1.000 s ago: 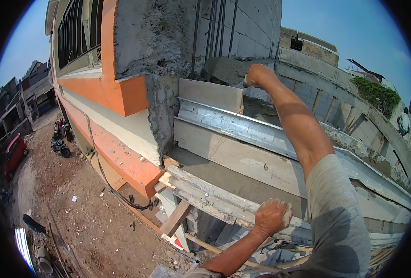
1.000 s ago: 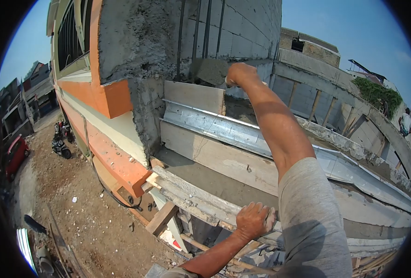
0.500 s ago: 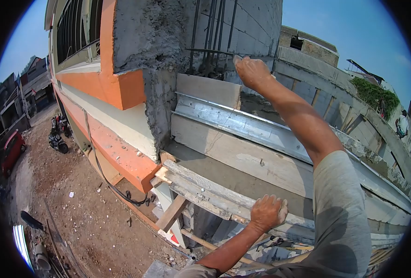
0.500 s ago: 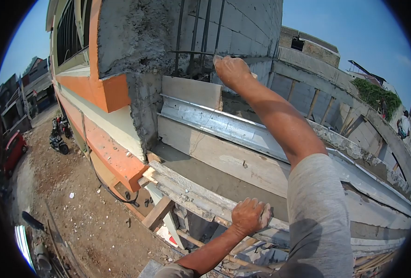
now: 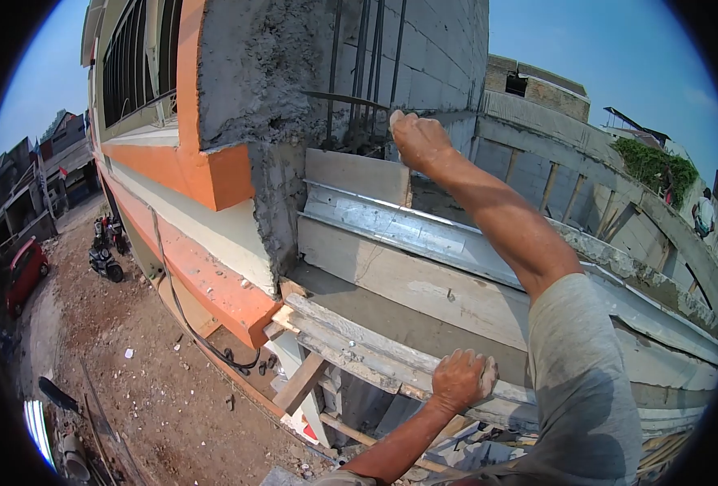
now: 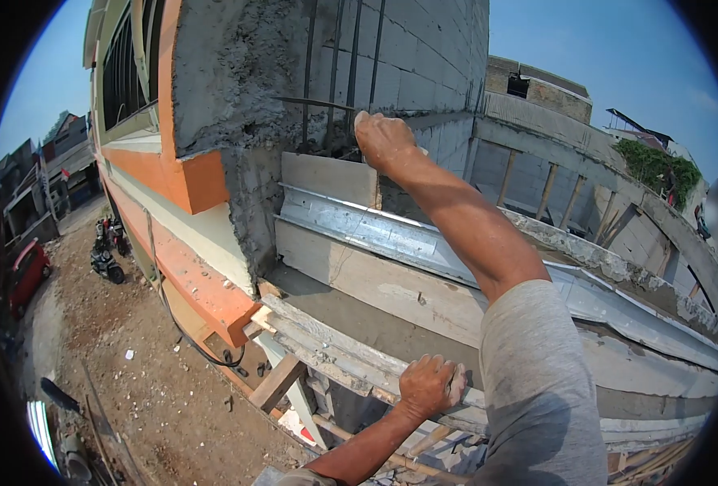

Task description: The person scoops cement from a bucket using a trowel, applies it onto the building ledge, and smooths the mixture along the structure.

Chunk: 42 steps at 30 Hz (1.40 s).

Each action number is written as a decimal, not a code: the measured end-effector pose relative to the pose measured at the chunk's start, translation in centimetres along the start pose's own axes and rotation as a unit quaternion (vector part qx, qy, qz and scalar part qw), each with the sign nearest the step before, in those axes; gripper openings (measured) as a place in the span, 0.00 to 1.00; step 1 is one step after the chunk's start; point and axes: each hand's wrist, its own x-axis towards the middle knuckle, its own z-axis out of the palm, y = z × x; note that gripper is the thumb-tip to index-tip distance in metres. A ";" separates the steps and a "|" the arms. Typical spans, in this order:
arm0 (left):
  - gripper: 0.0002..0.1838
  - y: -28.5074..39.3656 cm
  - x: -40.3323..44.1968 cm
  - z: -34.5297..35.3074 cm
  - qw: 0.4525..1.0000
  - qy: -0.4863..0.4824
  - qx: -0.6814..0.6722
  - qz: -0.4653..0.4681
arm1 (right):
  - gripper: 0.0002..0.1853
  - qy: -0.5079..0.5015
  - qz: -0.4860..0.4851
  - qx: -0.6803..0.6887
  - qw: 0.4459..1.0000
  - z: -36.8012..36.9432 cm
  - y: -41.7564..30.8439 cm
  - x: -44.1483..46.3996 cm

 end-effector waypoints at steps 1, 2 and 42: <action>0.08 0.0 0.5 0.0 1.000 0.011 -0.006 0.002 | 0.10 -0.035 0.002 0.003 0.999 -0.4 0.2 0.0; 0.08 0.0 0.2 -0.2 1.000 0.014 -0.009 0.005 | 0.10 -0.072 0.010 0.011 0.997 -0.7 0.2 -0.2; 0.19 -1.0 -1.8 1.6 0.996 -0.016 0.073 -0.038 | 0.15 0.012 0.938 0.014 0.345 -27.3 -23.7 -91.2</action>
